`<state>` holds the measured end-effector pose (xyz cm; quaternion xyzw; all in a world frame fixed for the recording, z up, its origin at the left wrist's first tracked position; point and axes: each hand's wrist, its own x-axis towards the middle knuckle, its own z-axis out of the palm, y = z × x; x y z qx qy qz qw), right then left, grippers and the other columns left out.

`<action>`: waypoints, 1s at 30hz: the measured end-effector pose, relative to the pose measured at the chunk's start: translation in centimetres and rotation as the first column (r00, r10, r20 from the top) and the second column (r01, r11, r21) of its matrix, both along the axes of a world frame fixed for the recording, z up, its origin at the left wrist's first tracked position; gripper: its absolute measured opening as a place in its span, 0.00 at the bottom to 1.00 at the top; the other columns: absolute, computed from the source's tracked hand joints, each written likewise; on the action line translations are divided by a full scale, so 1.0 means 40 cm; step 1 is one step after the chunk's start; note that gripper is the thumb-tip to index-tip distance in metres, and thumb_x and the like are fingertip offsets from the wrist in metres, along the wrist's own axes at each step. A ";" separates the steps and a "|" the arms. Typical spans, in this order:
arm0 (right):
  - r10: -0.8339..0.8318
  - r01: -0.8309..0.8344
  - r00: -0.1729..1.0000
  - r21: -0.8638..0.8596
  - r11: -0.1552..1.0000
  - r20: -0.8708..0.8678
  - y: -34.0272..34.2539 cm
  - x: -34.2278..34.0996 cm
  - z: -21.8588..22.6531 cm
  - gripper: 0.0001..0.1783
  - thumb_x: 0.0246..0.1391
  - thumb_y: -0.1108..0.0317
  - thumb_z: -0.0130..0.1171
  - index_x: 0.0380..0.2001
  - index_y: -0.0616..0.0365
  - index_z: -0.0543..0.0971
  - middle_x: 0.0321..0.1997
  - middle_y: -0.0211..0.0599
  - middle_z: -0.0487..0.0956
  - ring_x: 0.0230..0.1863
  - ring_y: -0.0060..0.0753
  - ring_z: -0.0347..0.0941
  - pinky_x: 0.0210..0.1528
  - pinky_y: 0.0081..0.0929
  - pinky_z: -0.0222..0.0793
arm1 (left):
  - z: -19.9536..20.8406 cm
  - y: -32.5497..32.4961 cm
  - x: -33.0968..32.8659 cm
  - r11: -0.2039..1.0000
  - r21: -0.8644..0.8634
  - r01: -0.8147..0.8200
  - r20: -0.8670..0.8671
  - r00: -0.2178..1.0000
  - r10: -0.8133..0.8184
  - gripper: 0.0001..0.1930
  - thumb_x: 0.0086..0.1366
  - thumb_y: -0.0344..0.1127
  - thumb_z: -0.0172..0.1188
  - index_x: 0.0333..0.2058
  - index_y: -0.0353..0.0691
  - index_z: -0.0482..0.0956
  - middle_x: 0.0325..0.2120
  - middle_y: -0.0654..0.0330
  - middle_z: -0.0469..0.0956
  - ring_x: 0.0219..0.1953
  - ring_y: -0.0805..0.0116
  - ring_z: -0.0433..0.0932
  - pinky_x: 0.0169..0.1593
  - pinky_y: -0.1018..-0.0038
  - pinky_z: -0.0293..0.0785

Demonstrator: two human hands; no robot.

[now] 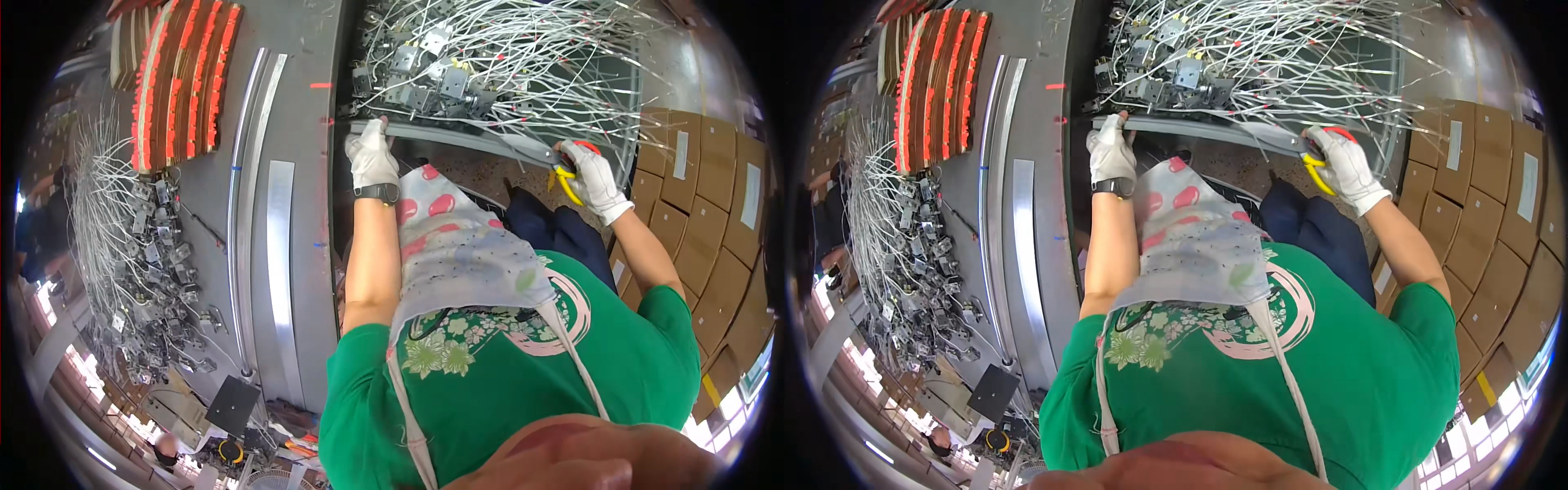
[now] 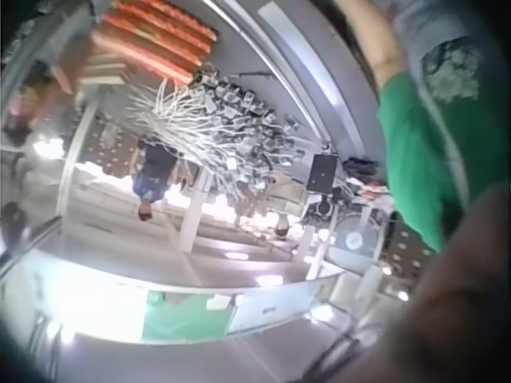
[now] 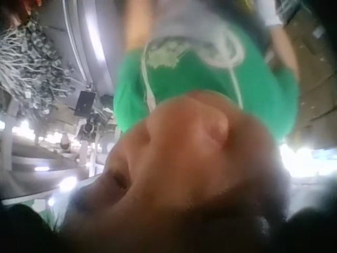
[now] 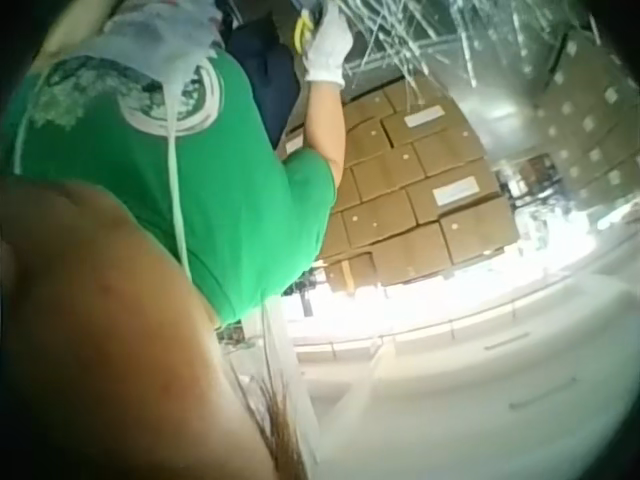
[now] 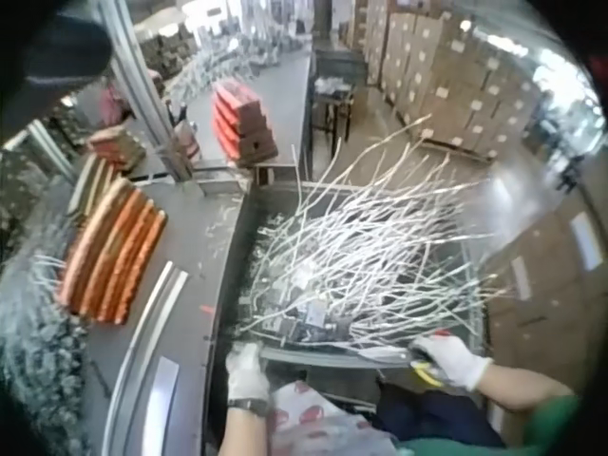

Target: The person pulls a crate of wire assemblies onto the work table, cuts wire ends using scissors, and applies red tape strips from a card onto the wires of individual components.

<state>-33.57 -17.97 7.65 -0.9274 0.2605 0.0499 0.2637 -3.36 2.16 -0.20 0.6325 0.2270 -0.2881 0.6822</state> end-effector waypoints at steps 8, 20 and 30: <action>-0.061 0.060 0.997 0.010 0.998 0.046 0.025 -0.003 -0.010 0.21 0.46 0.70 0.66 0.46 0.50 0.75 0.34 0.41 0.80 0.38 0.45 0.78 0.39 0.34 0.74 | -0.013 0.033 0.008 0.997 0.021 0.070 0.019 0.997 -0.070 0.22 0.53 0.28 0.65 0.43 0.36 0.63 0.36 0.56 0.78 0.38 0.66 0.79 0.41 0.68 0.80; 0.013 -0.004 0.980 -0.047 0.999 0.200 0.001 0.042 0.037 0.12 0.45 0.72 0.62 0.36 0.59 0.76 0.31 0.50 0.76 0.35 0.56 0.72 0.37 0.42 0.67 | 0.013 0.062 0.019 0.972 -0.071 0.224 0.106 0.971 -0.216 0.20 0.62 0.37 0.59 0.51 0.37 0.69 0.46 0.53 0.73 0.49 0.63 0.73 0.53 0.67 0.71; -0.003 0.003 1.000 0.007 1.000 0.017 0.020 -0.035 0.051 0.17 0.45 0.62 0.66 0.39 0.51 0.76 0.28 0.41 0.78 0.34 0.49 0.77 0.35 0.41 0.71 | -0.027 0.073 -0.042 1.000 -0.016 -0.006 0.054 0.998 0.007 0.25 0.55 0.25 0.65 0.52 0.37 0.67 0.41 0.56 0.76 0.39 0.64 0.78 0.43 0.65 0.80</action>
